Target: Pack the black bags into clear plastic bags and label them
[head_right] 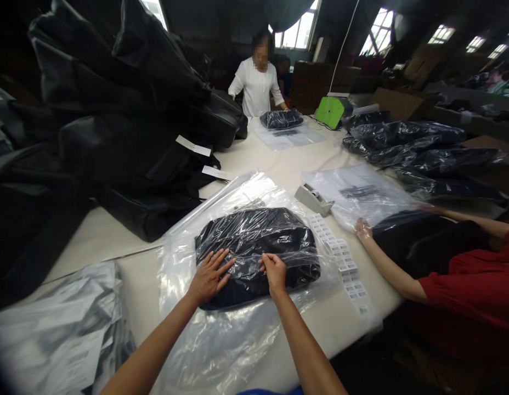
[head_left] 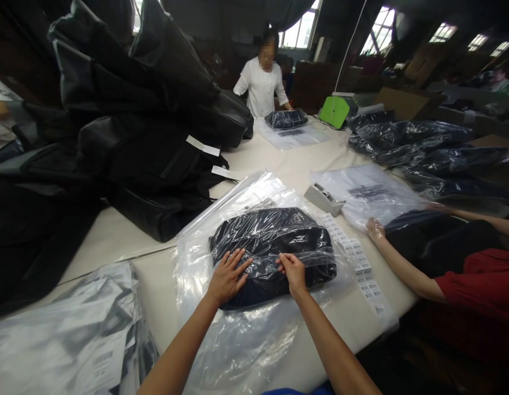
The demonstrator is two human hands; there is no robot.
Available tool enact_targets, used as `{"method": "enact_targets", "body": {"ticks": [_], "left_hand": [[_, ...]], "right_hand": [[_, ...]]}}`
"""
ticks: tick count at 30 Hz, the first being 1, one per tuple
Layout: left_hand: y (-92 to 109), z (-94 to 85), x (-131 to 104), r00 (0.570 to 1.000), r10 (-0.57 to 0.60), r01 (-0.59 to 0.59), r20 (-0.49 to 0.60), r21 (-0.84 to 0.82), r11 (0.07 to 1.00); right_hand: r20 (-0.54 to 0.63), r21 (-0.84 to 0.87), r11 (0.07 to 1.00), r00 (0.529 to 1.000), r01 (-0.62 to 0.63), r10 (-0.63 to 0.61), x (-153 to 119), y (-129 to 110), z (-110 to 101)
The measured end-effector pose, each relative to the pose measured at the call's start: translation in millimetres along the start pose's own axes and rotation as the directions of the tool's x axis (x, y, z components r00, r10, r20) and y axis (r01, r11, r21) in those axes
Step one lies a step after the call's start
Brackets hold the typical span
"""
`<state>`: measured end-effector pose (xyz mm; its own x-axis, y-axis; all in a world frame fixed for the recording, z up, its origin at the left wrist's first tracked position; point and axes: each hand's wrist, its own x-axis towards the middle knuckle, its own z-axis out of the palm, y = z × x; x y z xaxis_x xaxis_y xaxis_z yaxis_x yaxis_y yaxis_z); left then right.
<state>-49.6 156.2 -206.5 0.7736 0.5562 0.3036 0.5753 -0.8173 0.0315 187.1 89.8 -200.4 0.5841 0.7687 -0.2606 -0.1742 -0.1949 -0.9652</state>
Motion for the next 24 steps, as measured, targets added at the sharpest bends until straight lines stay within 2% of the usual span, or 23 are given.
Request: {"method": "enact_targets", "body": {"ticks": [6,13,19,24], "left_hand": [[-0.5,0.3,1.0,1.000,-0.001,0.001,0.016,-0.001,1.000],[-0.3,1.7,2.5,1.000,0.009,-0.009,0.007,0.002,1.000],[0.0,4.3,2.0,1.000,0.000,0.000,-0.001,-0.036,0.999],[-0.2,5.6,0.2,0.998,0.005,-0.009,-0.063,-0.064,0.998]], "right_hand": [[0.016,-0.110,0.994,1.000,-0.015,0.017,9.0,5.8,2.7],[-0.041,-0.288,0.947,0.990,-0.143,0.137,26.3,3.4,8.0],[-0.020,-0.533,0.804,0.954,-0.265,0.301,53.0,-8.9,5.6],[0.007,-0.695,0.675,0.937,-0.247,0.350,52.7,-20.4,-6.0]]}}
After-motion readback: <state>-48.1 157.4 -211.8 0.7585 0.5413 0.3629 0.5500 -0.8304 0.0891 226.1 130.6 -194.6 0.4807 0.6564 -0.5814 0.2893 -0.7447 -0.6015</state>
